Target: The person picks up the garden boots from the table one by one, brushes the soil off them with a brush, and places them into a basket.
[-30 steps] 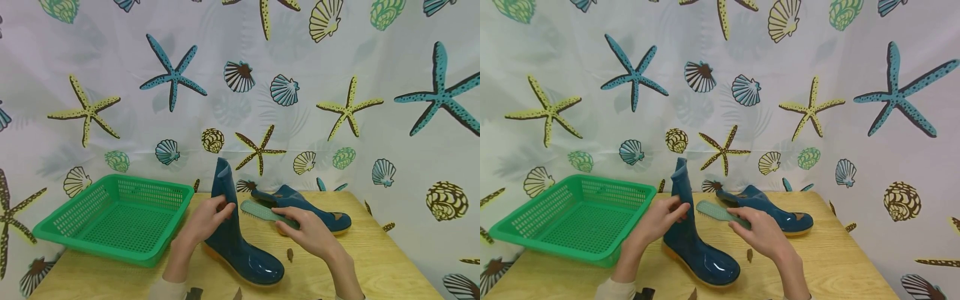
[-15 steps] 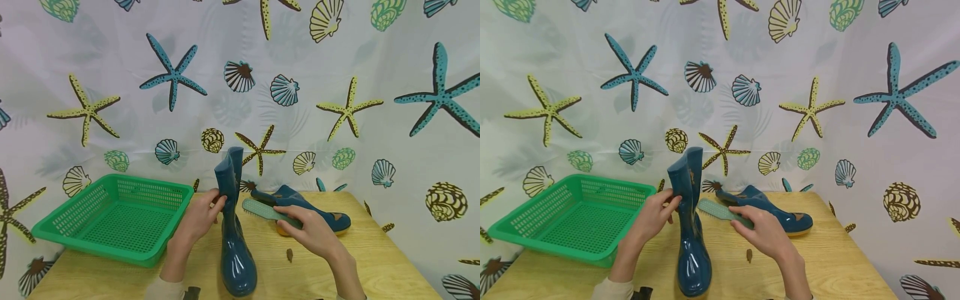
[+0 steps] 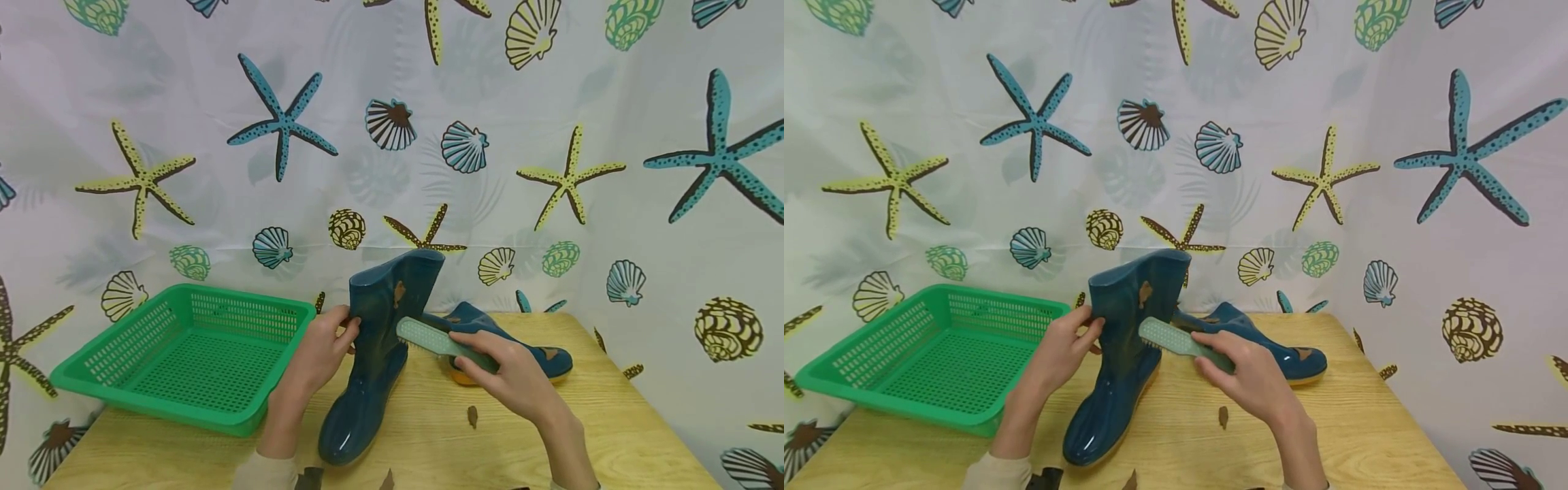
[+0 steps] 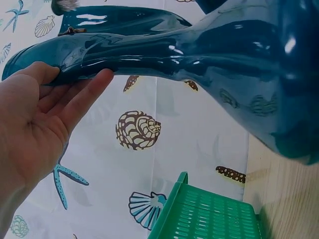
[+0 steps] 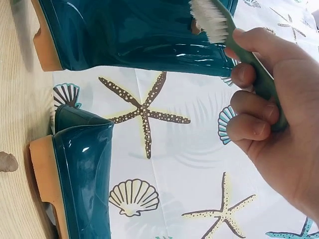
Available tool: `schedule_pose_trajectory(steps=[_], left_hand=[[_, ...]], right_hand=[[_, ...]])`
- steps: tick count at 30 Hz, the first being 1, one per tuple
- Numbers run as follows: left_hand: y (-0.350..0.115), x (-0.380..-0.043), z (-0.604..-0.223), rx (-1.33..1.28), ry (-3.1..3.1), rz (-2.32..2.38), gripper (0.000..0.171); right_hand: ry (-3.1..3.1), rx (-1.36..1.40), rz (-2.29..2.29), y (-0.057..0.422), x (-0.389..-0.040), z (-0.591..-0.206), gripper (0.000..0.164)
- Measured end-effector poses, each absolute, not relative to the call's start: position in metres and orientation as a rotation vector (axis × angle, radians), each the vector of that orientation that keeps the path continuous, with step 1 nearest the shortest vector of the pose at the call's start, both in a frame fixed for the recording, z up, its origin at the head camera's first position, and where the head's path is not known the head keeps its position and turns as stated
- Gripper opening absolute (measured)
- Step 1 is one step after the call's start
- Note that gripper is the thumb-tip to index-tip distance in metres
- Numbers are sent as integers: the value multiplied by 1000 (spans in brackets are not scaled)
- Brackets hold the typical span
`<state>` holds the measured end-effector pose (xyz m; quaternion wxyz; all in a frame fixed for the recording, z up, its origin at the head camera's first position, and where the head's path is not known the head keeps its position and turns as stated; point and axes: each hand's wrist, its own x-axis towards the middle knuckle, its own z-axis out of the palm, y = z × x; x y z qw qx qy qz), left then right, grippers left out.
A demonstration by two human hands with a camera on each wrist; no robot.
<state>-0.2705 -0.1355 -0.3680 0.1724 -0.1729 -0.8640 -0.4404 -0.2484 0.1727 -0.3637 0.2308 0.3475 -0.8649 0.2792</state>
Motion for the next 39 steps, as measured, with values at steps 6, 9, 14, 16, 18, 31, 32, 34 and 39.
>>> schedule_pose_trajectory(steps=[6, 9, 14, 16, 18, 31, 32, 34, 39], left_hand=[[-136, -272, -370, -498, -2461, -1272, 20], [-136, -272, -371, -495, -2497, -1214, 21], [-137, -270, -373, -493, -2549, -1128, 19], [-137, -270, -373, -499, -2547, -1113, 17], [-137, -269, -372, -499, -2543, -1121, 13], [-137, -266, -372, -466, -2621, -1270, 46], [-137, -267, -372, -465, -2615, -1277, 44], [-136, -267, -372, -460, -2599, -1290, 41], [-135, -268, -371, -435, -2564, -1307, 25]], right_hand=[[-2249, 1020, 805, 175, -251, -364, 42], [-2228, 1026, 807, 176, -252, -364, 44], [-2225, 1024, 779, 176, -251, -364, 48], [-2237, 1028, 780, 175, -251, -364, 48], [-2250, 1031, 776, 174, -251, -365, 48], [-2240, 1044, 693, 171, -251, -366, 51], [-2234, 1043, 693, 171, -251, -366, 51], [-2214, 1047, 697, 171, -252, -365, 51], [-2156, 1061, 696, 170, -253, -364, 52]])
